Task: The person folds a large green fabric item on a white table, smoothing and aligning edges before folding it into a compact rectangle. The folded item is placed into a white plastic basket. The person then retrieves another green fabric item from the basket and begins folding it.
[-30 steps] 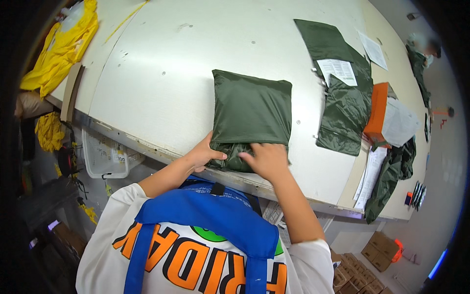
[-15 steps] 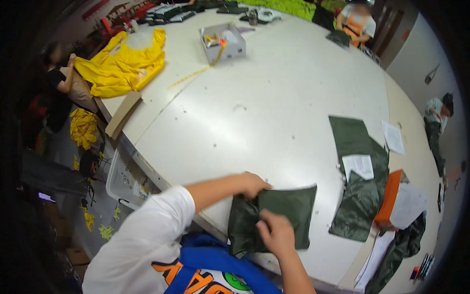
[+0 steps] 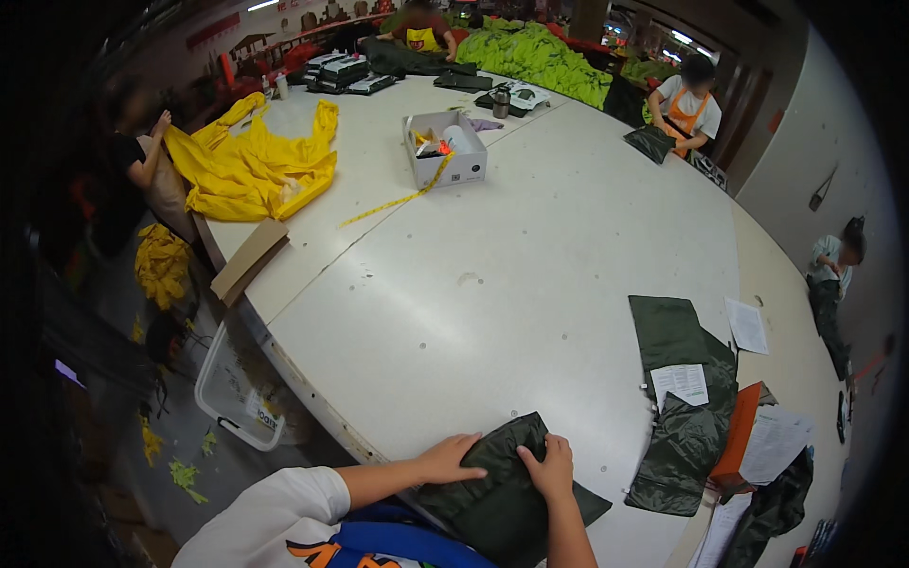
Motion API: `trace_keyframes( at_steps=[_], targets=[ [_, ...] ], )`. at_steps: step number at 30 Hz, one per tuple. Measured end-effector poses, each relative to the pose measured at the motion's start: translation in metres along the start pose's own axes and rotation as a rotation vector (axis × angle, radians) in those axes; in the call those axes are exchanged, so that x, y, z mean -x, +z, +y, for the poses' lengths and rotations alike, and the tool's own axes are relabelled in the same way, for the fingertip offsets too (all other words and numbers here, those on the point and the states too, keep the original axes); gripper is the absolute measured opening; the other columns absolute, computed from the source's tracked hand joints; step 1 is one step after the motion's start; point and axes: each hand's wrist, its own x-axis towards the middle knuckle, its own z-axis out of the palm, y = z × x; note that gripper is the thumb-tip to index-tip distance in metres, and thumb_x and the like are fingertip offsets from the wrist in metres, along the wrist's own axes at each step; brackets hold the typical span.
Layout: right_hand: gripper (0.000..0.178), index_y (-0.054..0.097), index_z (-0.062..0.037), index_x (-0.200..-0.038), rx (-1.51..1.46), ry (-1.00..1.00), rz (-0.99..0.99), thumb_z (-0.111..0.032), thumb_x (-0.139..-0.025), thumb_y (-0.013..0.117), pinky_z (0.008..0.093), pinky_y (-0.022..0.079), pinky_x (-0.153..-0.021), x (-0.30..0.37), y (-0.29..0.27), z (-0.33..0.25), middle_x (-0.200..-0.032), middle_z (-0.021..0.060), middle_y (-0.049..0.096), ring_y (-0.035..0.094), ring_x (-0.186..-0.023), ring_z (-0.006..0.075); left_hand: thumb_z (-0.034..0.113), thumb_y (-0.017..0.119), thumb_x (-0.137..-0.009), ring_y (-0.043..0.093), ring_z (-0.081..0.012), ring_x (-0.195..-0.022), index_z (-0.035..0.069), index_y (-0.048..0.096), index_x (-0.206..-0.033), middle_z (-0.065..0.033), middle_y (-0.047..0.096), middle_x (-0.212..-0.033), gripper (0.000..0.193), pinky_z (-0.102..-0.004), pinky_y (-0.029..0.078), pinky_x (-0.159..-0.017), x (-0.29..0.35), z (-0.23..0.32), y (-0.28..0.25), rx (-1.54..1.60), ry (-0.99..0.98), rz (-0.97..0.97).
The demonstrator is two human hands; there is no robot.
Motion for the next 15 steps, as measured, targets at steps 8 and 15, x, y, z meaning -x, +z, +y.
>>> trace_keyframes(
  at_steps=[8,15],
  targets=[
    [0.049,0.059,0.0030,-0.106,-0.242,0.027,-0.103,-0.036,-0.079,0.072,0.0368,0.047,-0.082,0.012,0.017,0.012,-0.102,0.0161,0.059,0.056,-0.095,0.0289,0.053,0.064,-0.079,0.049,-0.0387,-0.112,0.004,0.055,-0.124,-0.0242,0.052,-0.117,0.067,-0.0426,0.040,-0.097,-0.016,0.029,0.007,0.069,-0.293,0.015],
    [0.059,0.057,0.0032,-0.113,-0.174,0.203,-0.541,-0.042,-0.078,0.072,0.0392,0.049,-0.083,-0.025,-0.014,-0.005,-0.099,0.0183,0.064,0.061,-0.089,0.0297,0.041,0.063,-0.084,0.051,-0.0388,-0.110,0.002,0.052,-0.121,-0.0217,0.055,-0.114,0.054,-0.0437,0.042,-0.094,0.000,0.038,0.011,-0.055,-0.103,0.124]
  ],
)
